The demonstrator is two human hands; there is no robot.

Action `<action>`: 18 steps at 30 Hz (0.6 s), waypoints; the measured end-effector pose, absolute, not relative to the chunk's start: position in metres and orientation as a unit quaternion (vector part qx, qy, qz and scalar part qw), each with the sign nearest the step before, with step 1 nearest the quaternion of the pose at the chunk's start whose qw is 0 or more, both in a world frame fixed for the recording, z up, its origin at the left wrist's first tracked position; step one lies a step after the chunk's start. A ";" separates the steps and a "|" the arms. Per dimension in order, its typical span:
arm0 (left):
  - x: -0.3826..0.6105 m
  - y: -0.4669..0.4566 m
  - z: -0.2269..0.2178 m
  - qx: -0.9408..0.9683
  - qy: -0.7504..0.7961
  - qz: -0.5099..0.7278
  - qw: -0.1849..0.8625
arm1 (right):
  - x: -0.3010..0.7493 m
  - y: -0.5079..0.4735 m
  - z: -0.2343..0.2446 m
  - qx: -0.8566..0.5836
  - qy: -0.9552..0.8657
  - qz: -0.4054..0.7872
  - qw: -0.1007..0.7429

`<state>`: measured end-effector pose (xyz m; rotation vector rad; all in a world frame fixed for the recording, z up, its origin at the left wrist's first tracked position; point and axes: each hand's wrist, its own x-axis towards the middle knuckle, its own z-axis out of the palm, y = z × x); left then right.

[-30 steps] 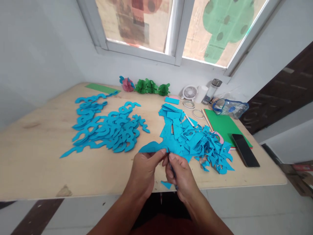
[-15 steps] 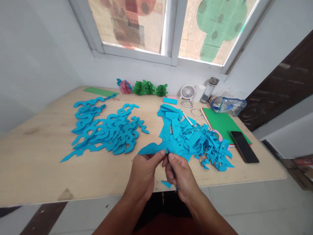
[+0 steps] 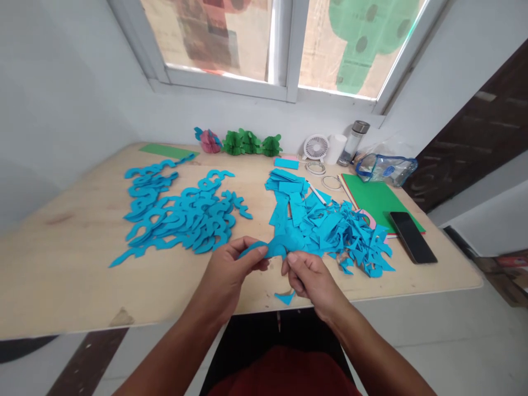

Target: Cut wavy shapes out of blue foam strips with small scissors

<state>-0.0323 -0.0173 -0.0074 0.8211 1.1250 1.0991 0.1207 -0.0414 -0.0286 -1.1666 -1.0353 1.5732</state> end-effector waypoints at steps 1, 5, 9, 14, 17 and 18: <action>-0.035 -0.016 -0.007 0.385 0.494 0.468 0.624 | 0.122 -0.041 -0.027 -0.474 -0.424 0.634 0.440; -0.040 -0.013 -0.003 0.445 0.500 0.446 0.594 | 0.128 -0.041 -0.023 -0.471 -0.444 0.640 0.415; -0.040 -0.011 0.000 0.470 0.498 0.434 0.585 | 0.130 -0.038 -0.023 -0.471 -0.457 0.638 0.403; -0.041 -0.010 0.004 0.472 0.495 0.427 0.592 | 0.133 -0.036 -0.024 -0.463 -0.470 0.642 0.390; -0.042 -0.009 0.005 0.468 0.491 0.417 0.604 | 0.135 -0.036 -0.024 -0.464 -0.473 0.643 0.384; -0.042 -0.009 0.006 0.469 0.491 0.411 0.609 | 0.135 -0.035 -0.024 -0.465 -0.474 0.642 0.383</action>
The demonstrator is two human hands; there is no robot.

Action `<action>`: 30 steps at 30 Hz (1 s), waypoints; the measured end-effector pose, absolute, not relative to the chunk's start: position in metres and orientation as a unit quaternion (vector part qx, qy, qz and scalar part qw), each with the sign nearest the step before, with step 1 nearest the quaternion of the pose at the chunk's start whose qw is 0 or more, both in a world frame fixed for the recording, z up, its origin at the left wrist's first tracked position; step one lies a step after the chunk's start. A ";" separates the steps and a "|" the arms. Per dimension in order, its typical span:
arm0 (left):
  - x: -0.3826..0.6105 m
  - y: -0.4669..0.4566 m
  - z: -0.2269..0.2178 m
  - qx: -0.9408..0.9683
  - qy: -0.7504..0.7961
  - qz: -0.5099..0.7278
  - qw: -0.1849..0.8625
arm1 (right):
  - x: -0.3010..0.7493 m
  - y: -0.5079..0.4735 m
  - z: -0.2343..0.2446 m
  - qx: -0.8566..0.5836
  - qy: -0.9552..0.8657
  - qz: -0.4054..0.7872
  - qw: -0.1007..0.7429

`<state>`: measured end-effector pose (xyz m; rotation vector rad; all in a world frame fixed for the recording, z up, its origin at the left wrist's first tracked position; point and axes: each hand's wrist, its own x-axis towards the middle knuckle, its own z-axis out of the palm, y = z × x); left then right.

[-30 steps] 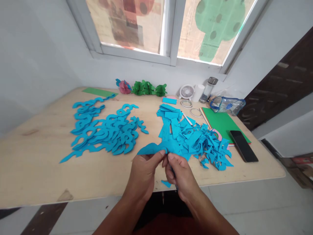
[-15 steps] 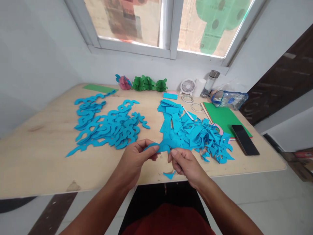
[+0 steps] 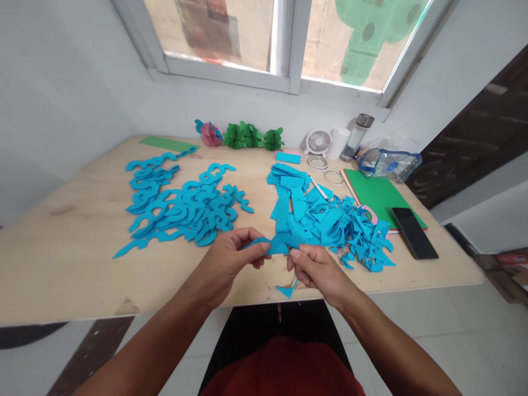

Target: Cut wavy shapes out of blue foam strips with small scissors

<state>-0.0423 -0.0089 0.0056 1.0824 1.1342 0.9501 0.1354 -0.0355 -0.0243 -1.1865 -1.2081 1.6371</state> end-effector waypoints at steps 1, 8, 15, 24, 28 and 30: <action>-0.042 -0.009 0.006 0.468 0.491 0.405 0.612 | 0.136 -0.035 -0.024 -0.466 -0.475 0.641 0.383; -0.040 -0.005 0.013 0.474 0.490 0.392 0.617 | 0.140 -0.036 -0.024 -0.460 -0.482 0.640 0.382; -0.042 -0.001 0.018 0.520 0.481 0.369 0.602 | 0.141 -0.036 -0.020 -0.461 -0.475 0.649 0.376; -0.044 0.004 0.026 0.546 0.488 0.330 0.596 | 0.146 -0.034 -0.018 -0.452 -0.494 0.662 0.336; -0.045 0.006 0.032 0.571 0.488 0.303 0.587 | 0.146 -0.034 -0.016 -0.450 -0.507 0.658 0.327; -0.047 0.008 0.032 0.585 0.490 0.287 0.580 | 0.146 -0.035 -0.015 -0.453 -0.514 0.653 0.323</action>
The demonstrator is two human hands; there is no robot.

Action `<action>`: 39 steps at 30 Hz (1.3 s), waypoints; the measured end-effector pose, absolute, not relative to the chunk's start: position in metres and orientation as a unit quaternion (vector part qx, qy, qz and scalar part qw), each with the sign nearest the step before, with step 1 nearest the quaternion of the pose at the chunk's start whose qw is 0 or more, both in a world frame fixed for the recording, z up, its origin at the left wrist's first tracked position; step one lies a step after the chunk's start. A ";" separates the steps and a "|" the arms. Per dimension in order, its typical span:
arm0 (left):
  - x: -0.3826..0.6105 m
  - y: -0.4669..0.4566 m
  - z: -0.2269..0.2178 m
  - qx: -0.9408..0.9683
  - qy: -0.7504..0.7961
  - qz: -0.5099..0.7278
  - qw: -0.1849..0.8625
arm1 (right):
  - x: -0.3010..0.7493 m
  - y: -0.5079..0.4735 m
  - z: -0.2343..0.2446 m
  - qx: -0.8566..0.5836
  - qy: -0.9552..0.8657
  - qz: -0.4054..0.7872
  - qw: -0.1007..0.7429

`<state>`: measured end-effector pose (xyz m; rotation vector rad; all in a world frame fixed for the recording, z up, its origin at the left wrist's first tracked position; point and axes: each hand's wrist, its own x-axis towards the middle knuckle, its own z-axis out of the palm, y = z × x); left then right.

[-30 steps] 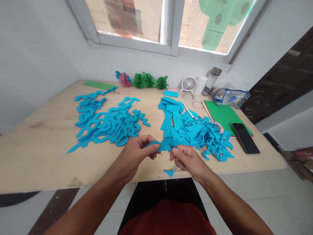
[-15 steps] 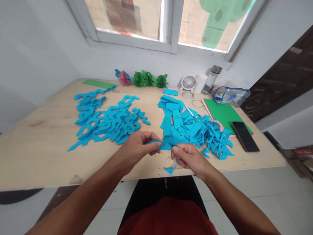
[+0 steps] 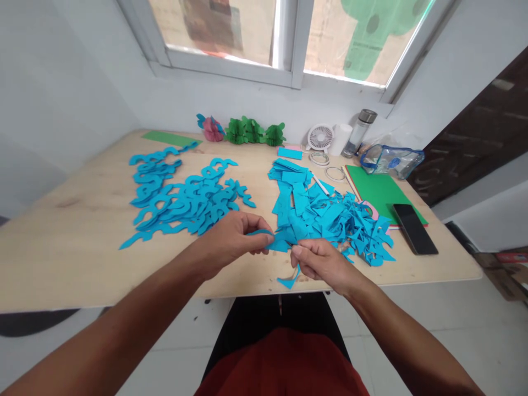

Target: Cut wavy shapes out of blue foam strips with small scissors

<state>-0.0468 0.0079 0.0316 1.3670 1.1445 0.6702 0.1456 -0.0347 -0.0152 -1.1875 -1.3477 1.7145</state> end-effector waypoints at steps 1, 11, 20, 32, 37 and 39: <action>-0.048 0.009 0.031 0.594 0.489 0.277 0.576 | 0.146 -0.035 -0.015 -0.454 -0.516 0.651 0.322; -0.054 0.015 0.034 0.675 0.493 0.169 0.522 | 0.148 -0.033 -0.017 -0.450 -0.542 0.646 0.293; -0.056 0.019 0.039 0.699 0.477 0.144 0.513 | 0.149 -0.032 -0.018 -0.442 -0.535 0.658 0.292; -0.054 0.020 0.039 0.717 0.467 0.127 0.502 | 0.144 -0.033 -0.015 -0.440 -0.511 0.672 0.305; -0.053 0.022 0.041 0.725 0.463 0.121 0.495 | 0.147 -0.033 -0.018 -0.438 -0.516 0.672 0.300; -0.053 0.023 0.042 0.727 0.463 0.113 0.494 | 0.147 -0.033 -0.019 -0.428 -0.517 0.676 0.304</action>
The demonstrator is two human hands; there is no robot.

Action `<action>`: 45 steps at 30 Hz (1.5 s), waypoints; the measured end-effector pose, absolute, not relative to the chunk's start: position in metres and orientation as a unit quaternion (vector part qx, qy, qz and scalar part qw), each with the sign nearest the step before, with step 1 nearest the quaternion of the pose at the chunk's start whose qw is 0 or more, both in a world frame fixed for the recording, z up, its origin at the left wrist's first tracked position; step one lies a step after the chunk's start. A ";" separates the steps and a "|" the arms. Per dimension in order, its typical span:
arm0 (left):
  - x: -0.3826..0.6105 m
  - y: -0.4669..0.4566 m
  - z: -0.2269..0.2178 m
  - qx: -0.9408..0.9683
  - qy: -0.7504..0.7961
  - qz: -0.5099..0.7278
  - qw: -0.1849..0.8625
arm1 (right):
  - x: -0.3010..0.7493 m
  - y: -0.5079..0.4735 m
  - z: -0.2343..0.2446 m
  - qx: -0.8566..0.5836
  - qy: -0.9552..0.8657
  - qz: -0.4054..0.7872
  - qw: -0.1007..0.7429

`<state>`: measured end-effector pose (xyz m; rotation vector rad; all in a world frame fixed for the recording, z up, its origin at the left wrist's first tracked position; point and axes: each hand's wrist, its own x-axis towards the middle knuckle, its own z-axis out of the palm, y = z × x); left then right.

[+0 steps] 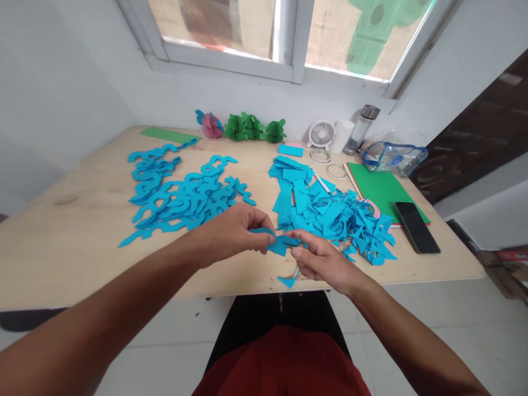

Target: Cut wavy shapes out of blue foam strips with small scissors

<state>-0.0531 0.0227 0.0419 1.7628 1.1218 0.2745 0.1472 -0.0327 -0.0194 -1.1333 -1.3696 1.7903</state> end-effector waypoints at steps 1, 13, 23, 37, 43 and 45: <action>-0.053 0.023 0.043 0.729 0.462 0.108 0.493 | 0.147 -0.033 -0.020 -0.422 -0.517 0.678 0.308; -0.052 0.027 0.051 0.757 0.449 0.069 0.470 | 0.148 -0.031 -0.013 -0.397 -0.546 0.676 0.296; -0.051 0.031 0.053 0.770 0.438 0.054 0.460 | 0.151 -0.029 -0.018 -0.383 -0.560 0.676 0.287; -0.050 0.036 0.056 0.768 0.419 0.044 0.482 | 0.152 -0.029 -0.019 -0.374 -0.547 0.694 0.282; -0.052 0.037 0.056 0.764 0.414 0.040 0.494 | 0.150 -0.031 -0.018 -0.379 -0.531 0.705 0.278; -0.053 0.038 0.056 0.762 0.409 0.038 0.501 | 0.150 -0.032 -0.017 -0.376 -0.522 0.714 0.276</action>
